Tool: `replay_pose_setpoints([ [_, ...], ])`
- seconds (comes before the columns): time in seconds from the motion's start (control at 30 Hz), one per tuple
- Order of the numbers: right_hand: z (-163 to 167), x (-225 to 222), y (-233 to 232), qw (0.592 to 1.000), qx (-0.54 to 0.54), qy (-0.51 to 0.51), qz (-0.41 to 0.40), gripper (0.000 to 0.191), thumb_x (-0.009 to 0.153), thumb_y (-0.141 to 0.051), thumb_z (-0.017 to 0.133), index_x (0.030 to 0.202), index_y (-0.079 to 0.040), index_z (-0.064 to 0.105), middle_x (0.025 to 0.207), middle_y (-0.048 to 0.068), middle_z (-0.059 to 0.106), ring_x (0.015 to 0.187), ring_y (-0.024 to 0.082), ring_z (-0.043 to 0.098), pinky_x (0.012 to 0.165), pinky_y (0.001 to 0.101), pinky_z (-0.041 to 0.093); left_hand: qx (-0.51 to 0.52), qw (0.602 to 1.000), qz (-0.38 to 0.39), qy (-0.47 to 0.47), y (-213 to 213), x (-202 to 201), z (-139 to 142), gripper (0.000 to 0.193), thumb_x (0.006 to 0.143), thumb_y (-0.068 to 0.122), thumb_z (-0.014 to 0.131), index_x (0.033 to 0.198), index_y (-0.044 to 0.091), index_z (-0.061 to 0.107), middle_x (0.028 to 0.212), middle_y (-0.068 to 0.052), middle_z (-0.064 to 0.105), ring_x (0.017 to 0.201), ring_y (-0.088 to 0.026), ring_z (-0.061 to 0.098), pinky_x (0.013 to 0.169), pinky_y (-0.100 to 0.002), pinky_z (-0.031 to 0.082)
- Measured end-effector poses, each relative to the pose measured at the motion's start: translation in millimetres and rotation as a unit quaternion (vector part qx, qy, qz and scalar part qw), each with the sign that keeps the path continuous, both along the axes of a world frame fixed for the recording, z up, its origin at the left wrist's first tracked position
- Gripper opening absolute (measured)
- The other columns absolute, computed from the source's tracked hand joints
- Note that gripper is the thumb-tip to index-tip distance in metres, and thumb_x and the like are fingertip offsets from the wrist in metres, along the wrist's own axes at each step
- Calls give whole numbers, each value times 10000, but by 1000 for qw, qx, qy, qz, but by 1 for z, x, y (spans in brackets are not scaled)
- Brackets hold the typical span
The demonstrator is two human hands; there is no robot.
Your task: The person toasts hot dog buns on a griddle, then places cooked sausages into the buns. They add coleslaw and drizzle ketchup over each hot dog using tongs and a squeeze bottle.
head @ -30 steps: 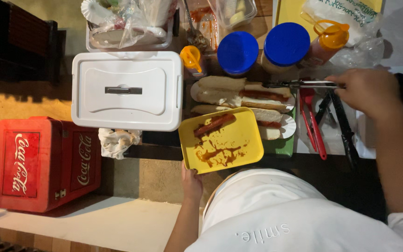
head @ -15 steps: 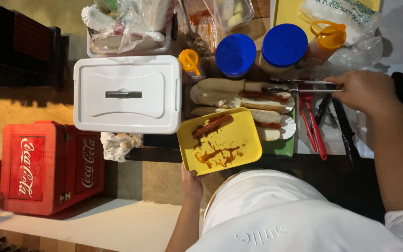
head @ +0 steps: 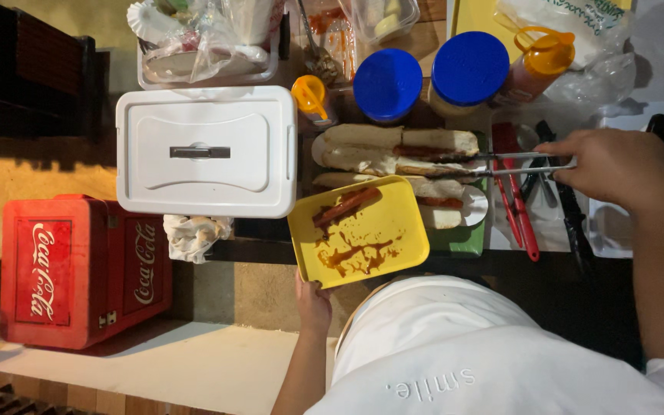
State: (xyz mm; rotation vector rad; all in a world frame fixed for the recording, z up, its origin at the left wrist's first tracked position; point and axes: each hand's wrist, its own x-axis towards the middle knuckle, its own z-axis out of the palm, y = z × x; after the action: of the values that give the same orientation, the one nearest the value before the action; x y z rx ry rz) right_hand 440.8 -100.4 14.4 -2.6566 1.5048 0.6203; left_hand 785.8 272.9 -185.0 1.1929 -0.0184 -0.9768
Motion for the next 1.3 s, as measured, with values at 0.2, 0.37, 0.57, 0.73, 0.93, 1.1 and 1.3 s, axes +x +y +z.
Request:
replay_pose_setpoints([
  [0.2, -9, 11, 3, 995, 7, 102, -19, 366, 993, -454, 621, 1350, -452, 697, 1000, -21, 803, 796, 157, 758, 723, 351, 648, -23, 1000, 0, 2, 4, 2, -5, 663, 834, 57, 357, 1496, 86, 364, 1320, -186, 565, 1144, -318, 644, 869, -540, 620],
  [0.37, -8, 14, 3, 999, -19, 48, 1, 370, 937, -440, 643, 1300, -478, 701, 1008, -36, 773, 813, 203, 761, 754, 406, 615, -20, 1000, 5, -1, 7, 3, -10, 656, 848, 61, 361, 1504, 76, 373, 1320, -193, 580, 1133, -329, 646, 849, -542, 611],
  [0.57, -9, 17, 0, 995, 38, 90, -36, 380, 974, -415, 635, 1339, -498, 697, 993, -12, 812, 825, 194, 790, 790, 380, 639, -24, 1000, 12, 5, 10, 5, -19, 659, 857, 61, 383, 1516, 83, 366, 1341, -189, 574, 1145, -314, 644, 858, -524, 613],
  [0.73, -3, 20, -1, 993, 44, 95, -62, 386, 966, -455, 643, 1350, -453, 681, 1074, -9, 781, 862, 187, 776, 787, 393, 630, -24, 1000, 15, -2, 10, 6, -20, 660, 842, 59, 387, 1501, 70, 386, 1332, -189, 569, 1153, -318, 643, 862, -533, 626],
  [0.93, 23, 24, 26, 999, 39, -14, 18, 557, 893, -388, 703, 1445, -422, 638, 1067, -5, 737, 832, 174, 722, 706, 344, 623, -15, 1000, 4, 2, 3, 1, -10, 674, 817, 71, 419, 1489, 102, 387, 1322, -156, 588, 1158, -298, 647, 866, -493, 616],
  [1.1, 8, 72, 73, 958, -9, -227, 177, 543, 837, -331, 690, 1377, -381, 654, 1039, -22, 715, 886, 239, 708, 748, 392, 572, -36, 999, -4, 9, -11, -4, -13, 600, 839, 88, 433, 1440, 92, 429, 1252, -135, 606, 1104, -282, 641, 838, -465, 610],
  [1.3, -5, 99, 80, 967, -3, -172, 186, 533, 846, -345, 676, 1378, -374, 651, 1143, -27, 730, 875, 250, 719, 733, 404, 582, -49, 997, -49, -30, -8, -6, -21, 480, 916, 115, 421, 1389, 48, 471, 1196, -139, 625, 1064, -259, 646, 867, -450, 590],
])
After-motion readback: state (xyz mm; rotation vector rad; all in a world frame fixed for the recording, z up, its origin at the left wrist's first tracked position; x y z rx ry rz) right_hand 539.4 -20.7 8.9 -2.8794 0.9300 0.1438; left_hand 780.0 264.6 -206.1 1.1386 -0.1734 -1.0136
